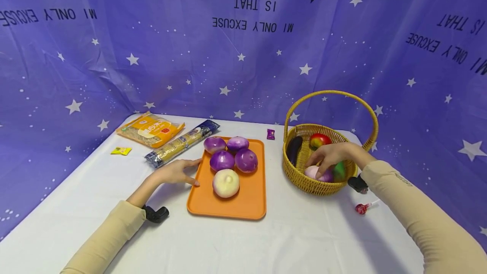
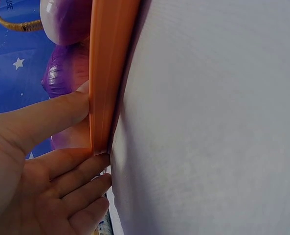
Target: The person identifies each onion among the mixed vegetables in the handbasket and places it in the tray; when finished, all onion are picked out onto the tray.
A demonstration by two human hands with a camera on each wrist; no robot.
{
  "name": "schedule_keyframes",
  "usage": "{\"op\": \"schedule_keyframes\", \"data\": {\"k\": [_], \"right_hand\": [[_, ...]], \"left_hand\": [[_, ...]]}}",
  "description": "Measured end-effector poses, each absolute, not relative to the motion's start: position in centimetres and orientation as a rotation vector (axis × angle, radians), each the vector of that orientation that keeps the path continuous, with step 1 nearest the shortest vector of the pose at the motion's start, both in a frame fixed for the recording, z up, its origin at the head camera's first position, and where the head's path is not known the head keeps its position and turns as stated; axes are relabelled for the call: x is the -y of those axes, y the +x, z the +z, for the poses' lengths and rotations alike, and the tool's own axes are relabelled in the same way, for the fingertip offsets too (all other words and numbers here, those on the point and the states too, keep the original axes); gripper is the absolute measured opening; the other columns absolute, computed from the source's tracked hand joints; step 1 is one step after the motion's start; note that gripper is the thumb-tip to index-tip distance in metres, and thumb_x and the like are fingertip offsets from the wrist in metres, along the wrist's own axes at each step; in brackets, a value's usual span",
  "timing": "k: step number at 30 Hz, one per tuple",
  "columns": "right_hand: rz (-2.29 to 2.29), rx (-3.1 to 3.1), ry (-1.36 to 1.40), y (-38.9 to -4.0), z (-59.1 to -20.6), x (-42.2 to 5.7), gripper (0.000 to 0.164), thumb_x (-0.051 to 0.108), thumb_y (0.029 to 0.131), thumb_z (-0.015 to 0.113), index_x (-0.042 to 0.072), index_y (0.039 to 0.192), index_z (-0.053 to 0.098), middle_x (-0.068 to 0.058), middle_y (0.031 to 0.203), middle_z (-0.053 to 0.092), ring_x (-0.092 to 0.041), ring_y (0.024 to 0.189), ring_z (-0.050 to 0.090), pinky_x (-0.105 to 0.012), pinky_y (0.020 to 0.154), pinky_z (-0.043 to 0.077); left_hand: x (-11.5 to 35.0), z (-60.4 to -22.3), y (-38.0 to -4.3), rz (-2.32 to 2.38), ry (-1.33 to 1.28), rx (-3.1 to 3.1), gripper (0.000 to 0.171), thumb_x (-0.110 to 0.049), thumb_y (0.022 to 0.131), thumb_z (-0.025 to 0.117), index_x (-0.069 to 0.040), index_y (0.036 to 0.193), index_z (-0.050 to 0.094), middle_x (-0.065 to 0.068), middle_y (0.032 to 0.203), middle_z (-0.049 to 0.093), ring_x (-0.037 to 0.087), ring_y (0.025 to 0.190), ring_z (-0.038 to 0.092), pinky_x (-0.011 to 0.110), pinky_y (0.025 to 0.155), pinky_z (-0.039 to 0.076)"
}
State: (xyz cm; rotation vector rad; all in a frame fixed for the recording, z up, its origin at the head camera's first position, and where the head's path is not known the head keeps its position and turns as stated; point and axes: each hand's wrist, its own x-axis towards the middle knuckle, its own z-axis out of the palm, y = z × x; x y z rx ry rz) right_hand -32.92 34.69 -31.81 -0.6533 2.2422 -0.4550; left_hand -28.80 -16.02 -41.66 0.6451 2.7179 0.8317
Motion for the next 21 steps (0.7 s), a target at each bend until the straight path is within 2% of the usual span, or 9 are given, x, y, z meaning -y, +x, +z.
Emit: {"op": "schedule_keyframes", "data": {"k": [10, 17, 21], "right_hand": [[-0.457, -2.418, -0.781, -32.7, -29.9, -34.9, 0.053, 0.028, 0.087, 0.072, 0.004, 0.132, 0.057, -0.007, 0.124, 0.060, -0.028, 0.114, 0.054, -0.044, 0.098, 0.047], [-0.487, -2.643, -0.856, -31.8, -28.9, -34.5, 0.055, 0.035, 0.085, 0.074, 0.011, 0.132, 0.059, -0.010, 0.128, 0.059, -0.032, 0.115, 0.054, -0.052, 0.096, 0.047], [-0.512, -2.754, -0.912, -31.0, -29.0, -33.9, 0.053, 0.032, 0.084, 0.076, 0.014, 0.131, 0.061, -0.007, 0.124, 0.062, -0.026, 0.104, 0.058, -0.049, 0.088, 0.050]], "left_hand": [[16.0, -42.0, -29.0, 0.817, 0.649, -2.722, 0.088, -0.037, 0.075, 0.082, -0.001, 0.145, 0.041, 0.022, 0.143, 0.045, 0.040, 0.132, 0.040, 0.051, 0.108, 0.033], [16.0, -42.0, -29.1, 0.820, 0.644, -2.724, 0.088, -0.037, 0.075, 0.082, -0.002, 0.145, 0.041, 0.022, 0.143, 0.044, 0.040, 0.132, 0.039, 0.051, 0.109, 0.033], [16.1, -42.1, -29.1, 0.817, 0.647, -2.724, 0.088, -0.037, 0.076, 0.082, -0.001, 0.145, 0.041, 0.023, 0.143, 0.044, 0.040, 0.132, 0.039, 0.051, 0.109, 0.032]]}}
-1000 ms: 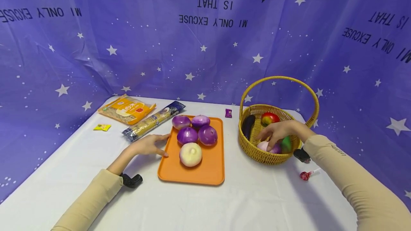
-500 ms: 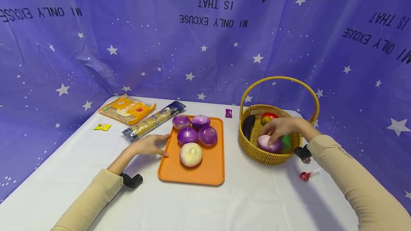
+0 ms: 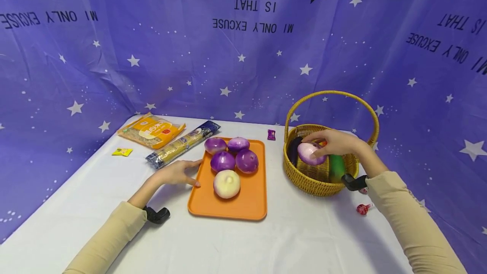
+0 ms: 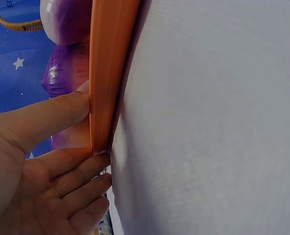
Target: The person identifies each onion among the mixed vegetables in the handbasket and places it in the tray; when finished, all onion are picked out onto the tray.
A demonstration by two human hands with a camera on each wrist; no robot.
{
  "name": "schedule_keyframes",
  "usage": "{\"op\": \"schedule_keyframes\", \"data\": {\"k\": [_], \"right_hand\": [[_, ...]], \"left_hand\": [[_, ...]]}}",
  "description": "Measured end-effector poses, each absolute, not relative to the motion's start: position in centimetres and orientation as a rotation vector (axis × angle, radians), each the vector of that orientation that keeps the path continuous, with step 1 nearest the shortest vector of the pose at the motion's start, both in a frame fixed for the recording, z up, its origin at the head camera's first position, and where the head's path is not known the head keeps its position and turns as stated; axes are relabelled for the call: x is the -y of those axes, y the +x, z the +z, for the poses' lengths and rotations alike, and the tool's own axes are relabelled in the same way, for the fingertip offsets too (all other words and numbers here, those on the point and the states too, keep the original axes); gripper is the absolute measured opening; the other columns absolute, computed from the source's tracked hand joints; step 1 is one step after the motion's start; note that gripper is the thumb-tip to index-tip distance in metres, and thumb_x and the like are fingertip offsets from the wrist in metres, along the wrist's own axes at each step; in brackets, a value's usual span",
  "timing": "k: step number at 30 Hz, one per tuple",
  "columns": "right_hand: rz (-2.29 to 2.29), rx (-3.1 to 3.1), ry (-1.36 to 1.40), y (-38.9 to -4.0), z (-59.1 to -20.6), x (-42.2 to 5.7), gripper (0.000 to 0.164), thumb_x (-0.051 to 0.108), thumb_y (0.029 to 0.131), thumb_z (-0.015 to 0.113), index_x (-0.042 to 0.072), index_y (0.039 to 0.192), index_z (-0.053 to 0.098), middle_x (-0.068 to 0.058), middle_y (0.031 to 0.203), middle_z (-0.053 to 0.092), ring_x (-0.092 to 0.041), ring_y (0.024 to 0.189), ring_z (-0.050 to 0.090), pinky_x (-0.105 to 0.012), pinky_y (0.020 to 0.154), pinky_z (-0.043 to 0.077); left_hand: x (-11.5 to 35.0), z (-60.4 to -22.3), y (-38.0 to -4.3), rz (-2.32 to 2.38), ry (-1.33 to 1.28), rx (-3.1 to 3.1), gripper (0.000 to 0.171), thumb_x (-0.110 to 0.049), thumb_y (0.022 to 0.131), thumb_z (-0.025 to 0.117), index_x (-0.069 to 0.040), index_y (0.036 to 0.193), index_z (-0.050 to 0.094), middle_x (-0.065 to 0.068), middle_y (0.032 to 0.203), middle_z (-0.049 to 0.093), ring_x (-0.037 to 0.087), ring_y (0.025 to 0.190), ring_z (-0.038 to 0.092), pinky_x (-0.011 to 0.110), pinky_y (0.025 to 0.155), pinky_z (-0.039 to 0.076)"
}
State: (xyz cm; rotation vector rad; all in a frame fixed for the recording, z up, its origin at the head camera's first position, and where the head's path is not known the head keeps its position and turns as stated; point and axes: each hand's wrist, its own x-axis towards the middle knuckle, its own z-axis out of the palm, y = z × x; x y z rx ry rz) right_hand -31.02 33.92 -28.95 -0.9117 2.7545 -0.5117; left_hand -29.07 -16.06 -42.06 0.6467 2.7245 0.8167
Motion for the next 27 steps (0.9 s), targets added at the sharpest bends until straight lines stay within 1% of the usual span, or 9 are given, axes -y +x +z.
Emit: {"op": "schedule_keyframes", "data": {"k": [3, 5, 9, 10, 15, 19, 23, 27], "right_hand": [[-0.547, -2.833, -0.938, -30.4, -29.3, -33.2, 0.050, 0.028, 0.084, 0.077, 0.015, 0.130, 0.062, -0.006, 0.122, 0.063, -0.023, 0.096, 0.057, -0.044, 0.082, 0.050], [-0.570, -2.885, -0.945, -30.0, -29.7, -32.6, 0.050, 0.028, 0.084, 0.077, 0.016, 0.130, 0.062, -0.007, 0.123, 0.063, -0.024, 0.095, 0.056, -0.045, 0.082, 0.050], [-0.616, -2.985, -0.995, -29.0, -30.5, -31.2, 0.053, 0.029, 0.082, 0.078, 0.016, 0.130, 0.061, -0.007, 0.125, 0.063, -0.028, 0.106, 0.058, -0.051, 0.088, 0.050], [-0.640, -2.999, -1.017, -28.7, -30.6, -30.8, 0.054, 0.027, 0.082, 0.079, 0.015, 0.131, 0.061, -0.008, 0.125, 0.063, -0.029, 0.108, 0.058, -0.053, 0.089, 0.049], [-0.738, -3.028, -1.105, -27.4, -31.3, -28.8, 0.055, 0.016, 0.079, 0.080, 0.015, 0.131, 0.060, -0.005, 0.122, 0.064, -0.025, 0.105, 0.060, -0.048, 0.087, 0.053], [-0.846, -2.990, -1.134, -26.4, -32.0, -27.1, 0.058, 0.009, 0.078, 0.081, 0.013, 0.131, 0.060, -0.005, 0.121, 0.064, -0.025, 0.106, 0.060, -0.047, 0.087, 0.054], [-0.897, -2.972, -1.177, -25.9, -33.0, -25.7, 0.057, 0.010, 0.078, 0.080, 0.012, 0.131, 0.059, -0.006, 0.123, 0.063, -0.025, 0.107, 0.060, -0.045, 0.088, 0.054], [-0.895, -2.988, -1.212, -25.6, -34.2, -24.2, 0.056, 0.011, 0.078, 0.081, 0.012, 0.130, 0.060, -0.005, 0.122, 0.064, -0.023, 0.103, 0.061, -0.045, 0.086, 0.054]], "left_hand": [[16.0, -42.0, -29.0, 0.825, 0.641, -2.721, 0.088, -0.037, 0.075, 0.082, -0.001, 0.145, 0.041, 0.022, 0.143, 0.044, 0.040, 0.133, 0.038, 0.052, 0.110, 0.032], [16.0, -42.0, -29.0, 0.830, 0.637, -2.719, 0.088, -0.036, 0.075, 0.082, -0.001, 0.145, 0.041, 0.022, 0.144, 0.044, 0.040, 0.133, 0.038, 0.052, 0.110, 0.031], [16.0, -42.0, -29.0, 0.831, 0.643, -2.717, 0.088, -0.037, 0.075, 0.082, -0.001, 0.145, 0.041, 0.022, 0.143, 0.044, 0.040, 0.132, 0.039, 0.052, 0.109, 0.033], [16.0, -42.0, -29.0, 0.831, 0.644, -2.717, 0.088, -0.037, 0.075, 0.082, -0.001, 0.145, 0.041, 0.022, 0.143, 0.044, 0.040, 0.132, 0.039, 0.052, 0.109, 0.033], [16.1, -42.0, -29.0, 0.836, 0.638, -2.718, 0.088, -0.037, 0.075, 0.082, -0.002, 0.145, 0.041, 0.022, 0.143, 0.044, 0.040, 0.132, 0.039, 0.052, 0.110, 0.032], [16.2, -42.0, -29.0, 0.843, 0.639, -2.714, 0.088, -0.037, 0.075, 0.082, -0.001, 0.145, 0.041, 0.022, 0.144, 0.044, 0.040, 0.133, 0.038, 0.052, 0.110, 0.031], [16.2, -42.1, -29.0, 0.840, 0.644, -2.718, 0.088, -0.037, 0.075, 0.082, -0.001, 0.145, 0.041, 0.022, 0.143, 0.044, 0.041, 0.133, 0.038, 0.052, 0.110, 0.030], [16.1, -42.1, -28.9, 0.849, 0.651, -2.717, 0.088, -0.036, 0.075, 0.082, 0.000, 0.144, 0.041, 0.022, 0.143, 0.044, 0.041, 0.132, 0.038, 0.052, 0.110, 0.030]]}}
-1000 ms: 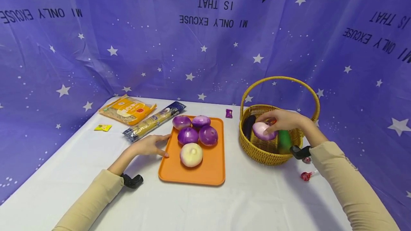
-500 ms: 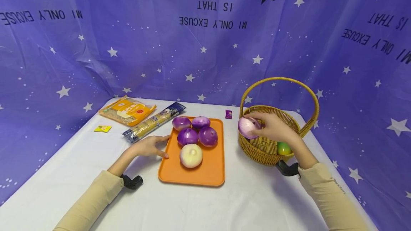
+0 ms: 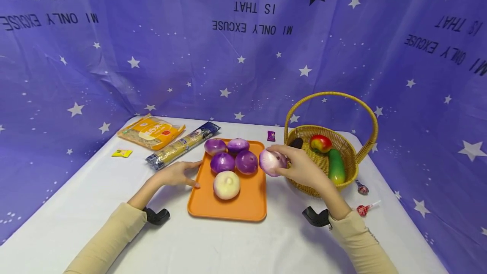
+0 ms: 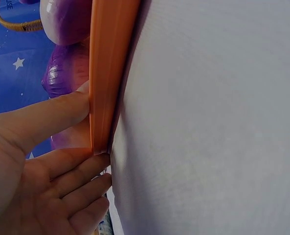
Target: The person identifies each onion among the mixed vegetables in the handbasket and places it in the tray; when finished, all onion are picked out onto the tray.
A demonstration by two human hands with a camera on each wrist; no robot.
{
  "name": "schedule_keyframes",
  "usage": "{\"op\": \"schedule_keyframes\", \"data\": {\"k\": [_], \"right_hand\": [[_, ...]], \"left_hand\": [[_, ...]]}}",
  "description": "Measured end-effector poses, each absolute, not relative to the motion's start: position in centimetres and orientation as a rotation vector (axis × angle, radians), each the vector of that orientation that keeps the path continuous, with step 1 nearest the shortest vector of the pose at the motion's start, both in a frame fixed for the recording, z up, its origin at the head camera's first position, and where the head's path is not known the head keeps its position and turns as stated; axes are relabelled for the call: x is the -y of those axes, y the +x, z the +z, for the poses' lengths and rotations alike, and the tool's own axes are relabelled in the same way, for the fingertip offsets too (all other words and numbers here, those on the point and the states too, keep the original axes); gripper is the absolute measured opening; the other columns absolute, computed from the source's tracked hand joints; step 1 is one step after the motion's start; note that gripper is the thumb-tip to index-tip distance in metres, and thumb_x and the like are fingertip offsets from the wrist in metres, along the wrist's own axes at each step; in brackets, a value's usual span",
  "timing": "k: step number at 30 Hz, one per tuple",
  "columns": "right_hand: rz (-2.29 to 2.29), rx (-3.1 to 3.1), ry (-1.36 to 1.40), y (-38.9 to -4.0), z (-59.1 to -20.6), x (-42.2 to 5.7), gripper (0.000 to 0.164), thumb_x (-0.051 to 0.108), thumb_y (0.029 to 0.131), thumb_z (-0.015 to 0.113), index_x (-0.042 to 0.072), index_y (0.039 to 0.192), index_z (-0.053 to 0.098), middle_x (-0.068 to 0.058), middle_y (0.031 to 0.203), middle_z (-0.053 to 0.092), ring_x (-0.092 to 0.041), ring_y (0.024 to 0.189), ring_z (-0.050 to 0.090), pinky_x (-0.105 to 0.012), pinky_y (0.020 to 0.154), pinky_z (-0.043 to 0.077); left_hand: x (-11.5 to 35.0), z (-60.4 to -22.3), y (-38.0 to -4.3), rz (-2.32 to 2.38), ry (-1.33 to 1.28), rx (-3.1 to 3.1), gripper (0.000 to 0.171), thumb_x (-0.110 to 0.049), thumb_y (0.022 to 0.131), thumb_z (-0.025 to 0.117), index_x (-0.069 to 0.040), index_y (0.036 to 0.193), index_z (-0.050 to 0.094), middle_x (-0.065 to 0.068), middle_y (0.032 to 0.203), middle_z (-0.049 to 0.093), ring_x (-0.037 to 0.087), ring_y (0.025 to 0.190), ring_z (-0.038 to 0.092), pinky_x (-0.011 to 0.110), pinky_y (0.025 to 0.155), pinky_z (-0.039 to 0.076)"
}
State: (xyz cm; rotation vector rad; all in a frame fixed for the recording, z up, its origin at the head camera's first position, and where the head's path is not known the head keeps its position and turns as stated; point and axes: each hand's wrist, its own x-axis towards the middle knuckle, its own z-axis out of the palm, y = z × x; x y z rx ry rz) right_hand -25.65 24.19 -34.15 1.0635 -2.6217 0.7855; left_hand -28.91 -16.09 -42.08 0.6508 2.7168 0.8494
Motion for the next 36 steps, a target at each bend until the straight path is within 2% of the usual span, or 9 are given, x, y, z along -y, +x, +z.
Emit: {"op": "schedule_keyframes", "data": {"k": [8, 17, 20, 27, 31, 36], "right_hand": [[0.829, 2.644, 1.084, -25.2, -36.2, -21.6, 0.057, 0.012, 0.074, 0.083, 0.009, 0.127, 0.062, -0.004, 0.120, 0.066, -0.020, 0.104, 0.061, -0.041, 0.087, 0.054], [0.771, 2.730, 1.155, -24.9, -38.0, -20.3, 0.055, 0.019, 0.078, 0.081, 0.010, 0.129, 0.061, 0.000, 0.120, 0.065, -0.014, 0.101, 0.059, -0.037, 0.088, 0.051], [0.784, 2.742, 1.189, -24.8, -38.4, -19.8, 0.056, 0.020, 0.079, 0.081, 0.008, 0.129, 0.060, -0.001, 0.121, 0.065, -0.014, 0.103, 0.059, -0.038, 0.091, 0.050], [0.738, 2.726, 1.197, -24.6, -39.0, -19.2, 0.056, 0.019, 0.079, 0.080, 0.007, 0.130, 0.059, -0.002, 0.119, 0.064, -0.014, 0.099, 0.057, -0.035, 0.089, 0.050], [0.737, 2.714, 1.200, -24.5, -39.0, -19.2, 0.056, 0.020, 0.080, 0.080, 0.007, 0.130, 0.059, -0.004, 0.123, 0.063, -0.019, 0.111, 0.058, -0.039, 0.098, 0.047], [0.737, 2.734, 1.213, -24.5, -38.9, -19.4, 0.060, 0.022, 0.079, 0.080, 0.005, 0.132, 0.057, -0.007, 0.131, 0.060, -0.027, 0.123, 0.053, -0.043, 0.106, 0.040]], "left_hand": [[15.9, -41.7, -28.7, 0.839, 0.639, -2.713, 0.088, -0.035, 0.075, 0.082, 0.000, 0.144, 0.041, 0.022, 0.143, 0.045, 0.041, 0.133, 0.038, 0.052, 0.110, 0.030], [15.7, -41.5, -28.7, 0.834, 0.633, -2.720, 0.087, -0.035, 0.075, 0.082, 0.000, 0.144, 0.041, 0.022, 0.143, 0.045, 0.040, 0.133, 0.038, 0.052, 0.110, 0.031], [15.7, -41.5, -28.7, 0.831, 0.636, -2.720, 0.087, -0.035, 0.075, 0.082, 0.000, 0.144, 0.041, 0.023, 0.143, 0.045, 0.041, 0.132, 0.039, 0.052, 0.110, 0.031], [15.9, -41.7, -28.7, 0.825, 0.644, -2.731, 0.088, -0.036, 0.075, 0.082, 0.000, 0.144, 0.041, 0.022, 0.143, 0.045, 0.040, 0.132, 0.039, 0.051, 0.110, 0.031], [15.9, -41.9, -28.9, 0.823, 0.642, -2.734, 0.088, -0.036, 0.075, 0.082, 0.000, 0.145, 0.041, 0.022, 0.143, 0.044, 0.040, 0.133, 0.038, 0.051, 0.111, 0.030], [16.0, -42.1, -29.0, 0.829, 0.628, -2.727, 0.089, -0.037, 0.075, 0.082, -0.001, 0.145, 0.041, 0.022, 0.143, 0.044, 0.040, 0.133, 0.038, 0.052, 0.111, 0.030]]}}
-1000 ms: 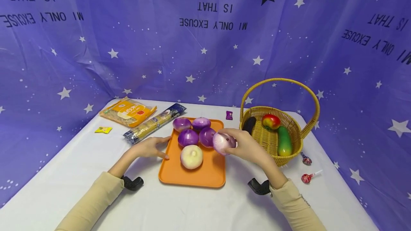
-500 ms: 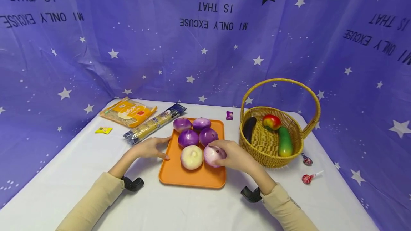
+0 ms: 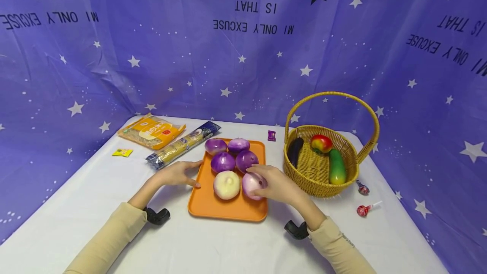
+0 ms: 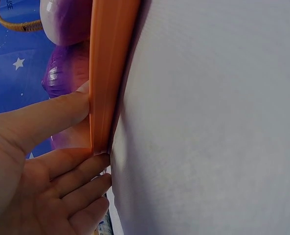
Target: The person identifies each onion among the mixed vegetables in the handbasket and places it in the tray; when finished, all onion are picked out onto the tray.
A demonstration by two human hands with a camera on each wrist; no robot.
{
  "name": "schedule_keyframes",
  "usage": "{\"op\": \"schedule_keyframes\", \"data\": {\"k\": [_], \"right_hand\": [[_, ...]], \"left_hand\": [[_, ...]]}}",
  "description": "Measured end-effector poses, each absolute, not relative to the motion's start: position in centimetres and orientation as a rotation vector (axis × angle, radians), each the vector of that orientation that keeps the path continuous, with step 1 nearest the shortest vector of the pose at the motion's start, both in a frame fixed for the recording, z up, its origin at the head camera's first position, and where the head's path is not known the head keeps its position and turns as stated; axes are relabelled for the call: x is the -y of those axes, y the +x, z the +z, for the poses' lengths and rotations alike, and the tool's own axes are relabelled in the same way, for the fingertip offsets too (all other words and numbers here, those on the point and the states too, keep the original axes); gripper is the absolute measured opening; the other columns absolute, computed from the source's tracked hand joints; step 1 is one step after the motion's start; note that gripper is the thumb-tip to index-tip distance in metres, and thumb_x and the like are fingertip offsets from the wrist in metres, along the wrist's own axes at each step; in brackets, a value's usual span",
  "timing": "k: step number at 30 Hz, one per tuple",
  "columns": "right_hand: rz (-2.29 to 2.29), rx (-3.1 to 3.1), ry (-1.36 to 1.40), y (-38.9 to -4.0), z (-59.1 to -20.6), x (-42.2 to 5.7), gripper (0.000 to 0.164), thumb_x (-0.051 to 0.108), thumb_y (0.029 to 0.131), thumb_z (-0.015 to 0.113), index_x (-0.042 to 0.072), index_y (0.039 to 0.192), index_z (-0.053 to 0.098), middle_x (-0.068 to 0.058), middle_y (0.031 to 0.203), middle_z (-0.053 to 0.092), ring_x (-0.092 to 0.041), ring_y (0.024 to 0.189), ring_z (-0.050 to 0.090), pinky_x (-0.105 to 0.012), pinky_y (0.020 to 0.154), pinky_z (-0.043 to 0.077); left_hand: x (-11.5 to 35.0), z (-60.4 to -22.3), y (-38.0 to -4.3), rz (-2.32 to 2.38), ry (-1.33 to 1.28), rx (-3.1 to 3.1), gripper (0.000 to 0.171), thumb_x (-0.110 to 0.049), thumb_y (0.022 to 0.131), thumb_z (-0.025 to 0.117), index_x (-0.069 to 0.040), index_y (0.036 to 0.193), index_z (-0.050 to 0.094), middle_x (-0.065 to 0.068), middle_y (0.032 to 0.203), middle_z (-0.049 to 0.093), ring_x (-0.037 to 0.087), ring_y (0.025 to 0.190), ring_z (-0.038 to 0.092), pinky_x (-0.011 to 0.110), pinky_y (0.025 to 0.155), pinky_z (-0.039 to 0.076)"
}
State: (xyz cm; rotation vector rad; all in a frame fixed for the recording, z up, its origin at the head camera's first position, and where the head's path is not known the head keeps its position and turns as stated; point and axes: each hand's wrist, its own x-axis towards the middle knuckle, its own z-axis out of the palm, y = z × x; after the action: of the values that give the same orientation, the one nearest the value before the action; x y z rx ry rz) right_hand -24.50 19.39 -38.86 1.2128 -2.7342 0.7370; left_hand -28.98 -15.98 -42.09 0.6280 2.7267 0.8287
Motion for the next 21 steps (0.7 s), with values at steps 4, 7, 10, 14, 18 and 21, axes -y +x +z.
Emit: {"op": "schedule_keyframes", "data": {"k": [4, 7, 10, 14, 18, 21], "right_hand": [[0.712, 2.770, 1.204, -24.54, -38.69, -19.79, 0.061, 0.021, 0.078, 0.081, 0.004, 0.132, 0.057, -0.006, 0.126, 0.062, -0.024, 0.113, 0.058, -0.044, 0.097, 0.047], [0.717, 2.785, 1.190, -24.58, -38.72, -19.92, 0.059, 0.019, 0.078, 0.080, 0.005, 0.131, 0.058, -0.004, 0.119, 0.065, -0.019, 0.098, 0.060, -0.042, 0.084, 0.054], [0.729, 2.779, 1.179, -24.63, -39.03, -19.87, 0.059, 0.019, 0.080, 0.079, 0.005, 0.132, 0.057, -0.004, 0.119, 0.065, -0.017, 0.097, 0.059, -0.040, 0.083, 0.054], [0.734, 2.758, 1.169, -24.69, -39.50, -19.72, 0.060, 0.020, 0.080, 0.079, 0.005, 0.134, 0.056, -0.006, 0.125, 0.063, -0.018, 0.108, 0.059, -0.039, 0.095, 0.049], [0.741, 2.738, 1.171, -24.64, -39.55, -19.60, 0.062, 0.019, 0.080, 0.079, 0.005, 0.135, 0.055, -0.007, 0.128, 0.061, -0.022, 0.115, 0.058, -0.042, 0.100, 0.046], [0.750, 2.734, 1.180, -24.60, -39.48, -19.61, 0.062, 0.017, 0.080, 0.079, 0.004, 0.135, 0.054, -0.008, 0.129, 0.060, -0.021, 0.115, 0.057, -0.042, 0.100, 0.046]], "left_hand": [[15.94, -42.07, -29.08, 0.826, 0.627, -2.723, 0.089, -0.037, 0.075, 0.082, -0.002, 0.145, 0.041, 0.022, 0.144, 0.044, 0.040, 0.133, 0.038, 0.052, 0.111, 0.030], [15.91, -42.06, -29.08, 0.823, 0.630, -2.723, 0.089, -0.037, 0.075, 0.082, -0.001, 0.145, 0.041, 0.023, 0.144, 0.044, 0.040, 0.133, 0.038, 0.051, 0.111, 0.030], [15.88, -42.07, -28.99, 0.825, 0.632, -2.721, 0.089, -0.037, 0.074, 0.082, -0.001, 0.145, 0.041, 0.023, 0.143, 0.044, 0.041, 0.133, 0.038, 0.052, 0.110, 0.030], [15.86, -42.04, -28.88, 0.837, 0.639, -2.711, 0.089, -0.036, 0.075, 0.082, -0.001, 0.145, 0.041, 0.023, 0.143, 0.044, 0.041, 0.133, 0.038, 0.052, 0.110, 0.030], [15.93, -42.23, -28.94, 0.838, 0.657, -2.722, 0.088, -0.036, 0.075, 0.082, -0.001, 0.144, 0.041, 0.023, 0.142, 0.045, 0.041, 0.132, 0.039, 0.051, 0.110, 0.031], [16.02, -42.43, -28.97, 0.835, 0.665, -2.728, 0.089, -0.037, 0.074, 0.082, -0.001, 0.145, 0.041, 0.022, 0.143, 0.045, 0.041, 0.132, 0.040, 0.051, 0.110, 0.031]]}}
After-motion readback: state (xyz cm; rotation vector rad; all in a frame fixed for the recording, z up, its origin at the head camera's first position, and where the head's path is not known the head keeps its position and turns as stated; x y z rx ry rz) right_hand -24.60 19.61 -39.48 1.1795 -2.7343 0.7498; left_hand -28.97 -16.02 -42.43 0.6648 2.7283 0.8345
